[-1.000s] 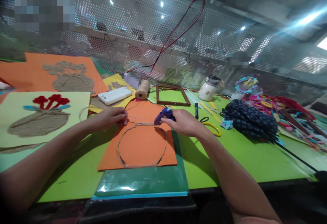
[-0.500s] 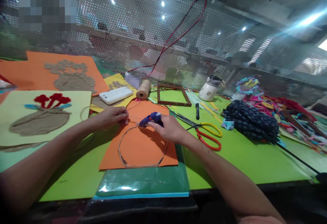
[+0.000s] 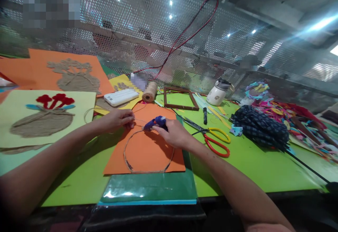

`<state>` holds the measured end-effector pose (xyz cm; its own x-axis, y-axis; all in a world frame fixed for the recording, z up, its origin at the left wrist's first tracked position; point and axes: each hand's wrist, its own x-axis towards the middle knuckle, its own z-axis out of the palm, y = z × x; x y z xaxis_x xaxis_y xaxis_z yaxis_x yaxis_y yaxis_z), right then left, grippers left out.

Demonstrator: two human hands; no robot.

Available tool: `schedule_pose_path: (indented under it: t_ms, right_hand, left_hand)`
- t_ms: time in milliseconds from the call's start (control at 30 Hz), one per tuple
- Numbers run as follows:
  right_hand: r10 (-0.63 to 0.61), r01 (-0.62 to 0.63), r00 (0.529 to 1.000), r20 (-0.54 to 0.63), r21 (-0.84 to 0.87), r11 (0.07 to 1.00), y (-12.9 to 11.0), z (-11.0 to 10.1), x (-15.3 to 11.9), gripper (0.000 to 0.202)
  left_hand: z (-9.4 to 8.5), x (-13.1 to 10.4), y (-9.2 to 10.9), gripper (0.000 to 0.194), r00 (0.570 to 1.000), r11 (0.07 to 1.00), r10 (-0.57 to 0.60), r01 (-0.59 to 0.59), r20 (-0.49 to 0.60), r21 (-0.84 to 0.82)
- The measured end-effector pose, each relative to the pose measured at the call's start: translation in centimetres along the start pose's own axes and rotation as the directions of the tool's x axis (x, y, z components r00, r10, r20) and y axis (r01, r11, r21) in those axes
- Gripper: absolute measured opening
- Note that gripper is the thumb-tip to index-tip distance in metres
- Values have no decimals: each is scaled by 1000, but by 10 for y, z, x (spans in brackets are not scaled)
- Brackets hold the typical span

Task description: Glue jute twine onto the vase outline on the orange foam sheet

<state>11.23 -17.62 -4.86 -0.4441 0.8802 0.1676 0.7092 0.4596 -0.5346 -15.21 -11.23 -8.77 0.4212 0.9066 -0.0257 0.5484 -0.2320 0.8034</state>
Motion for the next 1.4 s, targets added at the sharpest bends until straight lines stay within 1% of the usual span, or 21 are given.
schedule_pose_path:
  t_ms: [100, 233, 500, 567, 700, 767, 833, 1000, 1167, 1300, 1400]
  right_hand:
    - [12, -12, 1000, 26, -10, 1000, -4, -1, 0, 28]
    - [-1, 1, 999, 39, -9, 1000, -8, -1, 1, 28]
    - [-9, 12, 999, 45, -55, 998, -8, -1, 1, 28]
    - [-9, 11, 999, 41, -49, 999, -7, 0, 1, 28]
    - [5, -4, 1000, 18, -48, 999, -5, 2, 0, 31]
    - [41, -40, 999, 6, -55, 998, -5, 3, -1, 32]
    - [71, -70, 998, -1, -62, 996, -5, 3, -1, 32]
    - [50, -52, 998, -37, -53, 997, -4, 5, -3, 32]
    - [75, -79, 996, -52, -80, 994, -4, 9, -6, 35]
    - [48, -56, 995, -91, -98, 994, -2, 12, -7, 35]
    - [47, -56, 995, -85, -104, 993, -1, 13, -7, 37]
  left_hand:
    - [0, 0, 0, 22, 1000, 1000, 15, -14, -3, 14]
    - [0, 1, -2, 20, 1000, 1000, 1, -1, -9, 22]
    - [1, 3, -9, 19, 999, 990, 43, -40, -21, 133]
    - [1, 2, -6, 19, 998, 985, 55, -49, -33, 165]
    - [4, -2, 6, 22, 990, 979, 93, -70, -109, 194]
    - [6, -4, 11, 23, 988, 977, 106, -83, -111, 196]
    - [7, -5, 14, 23, 991, 977, 108, -90, -83, 194]
    - [8, -5, 13, 24, 995, 984, 87, -78, -46, 161]
    - [8, -7, 15, 22, 996, 984, 77, -67, -49, 168]
    - [9, -8, 18, 21, 997, 991, 66, -60, -47, 120]
    - [10, -7, 17, 19, 998, 997, 40, -37, -41, 71]
